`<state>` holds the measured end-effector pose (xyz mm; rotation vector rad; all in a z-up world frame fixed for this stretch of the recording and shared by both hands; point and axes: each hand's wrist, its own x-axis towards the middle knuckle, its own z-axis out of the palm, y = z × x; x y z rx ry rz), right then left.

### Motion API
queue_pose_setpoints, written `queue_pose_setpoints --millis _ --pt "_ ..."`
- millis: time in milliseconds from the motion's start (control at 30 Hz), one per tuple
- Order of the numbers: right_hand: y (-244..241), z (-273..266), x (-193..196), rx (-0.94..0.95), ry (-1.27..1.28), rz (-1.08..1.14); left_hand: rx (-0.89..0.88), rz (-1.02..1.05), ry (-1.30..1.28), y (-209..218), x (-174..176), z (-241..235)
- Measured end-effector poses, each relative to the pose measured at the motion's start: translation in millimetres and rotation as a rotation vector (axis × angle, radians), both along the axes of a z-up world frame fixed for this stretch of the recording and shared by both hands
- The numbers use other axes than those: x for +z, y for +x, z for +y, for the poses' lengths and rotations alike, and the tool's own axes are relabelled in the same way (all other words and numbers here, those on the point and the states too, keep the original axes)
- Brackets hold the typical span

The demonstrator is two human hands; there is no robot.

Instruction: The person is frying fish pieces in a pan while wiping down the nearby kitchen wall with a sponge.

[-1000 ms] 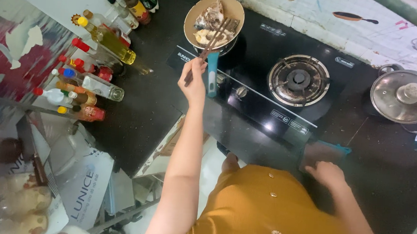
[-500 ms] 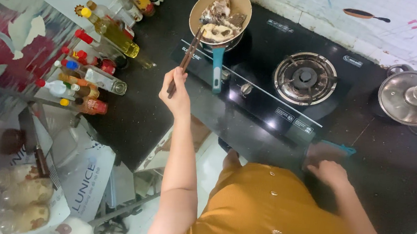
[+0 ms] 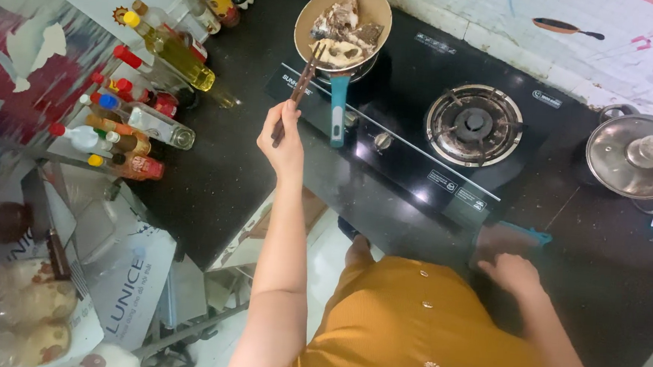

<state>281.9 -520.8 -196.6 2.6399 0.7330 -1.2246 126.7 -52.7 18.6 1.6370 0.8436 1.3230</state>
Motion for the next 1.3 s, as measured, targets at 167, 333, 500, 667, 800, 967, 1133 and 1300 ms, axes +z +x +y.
queue_pose_setpoints --millis 167,333,500,667,800,967,1133,1300 --pt "-3 -2 5 0.015 0.035 -0.022 -0.011 0.002 -0.016 3 2 -3" --pt "-3 -1 6 0.008 0.028 -0.022 -0.033 -0.023 -0.019 8 -1 -9" --pt "-4 -4 3 -0.041 0.033 -0.012 -0.063 -0.009 -0.048 14 0 -12" --pt "-4 -6 0 0.005 0.062 -0.06 -0.138 -0.041 -0.029 20 -3 -7" --pt "1 3 9 -0.019 0.0 0.016 -0.148 0.034 -0.03 27 11 -11" --pt "-3 -2 5 -0.01 0.019 -0.006 -0.177 0.101 0.022 35 26 -11" --pt "1 -3 3 0.013 0.029 -0.029 -0.276 0.08 0.003 44 25 2" --pt "-1 -3 4 -0.007 0.016 0.028 -0.324 0.204 -0.009 54 32 14"
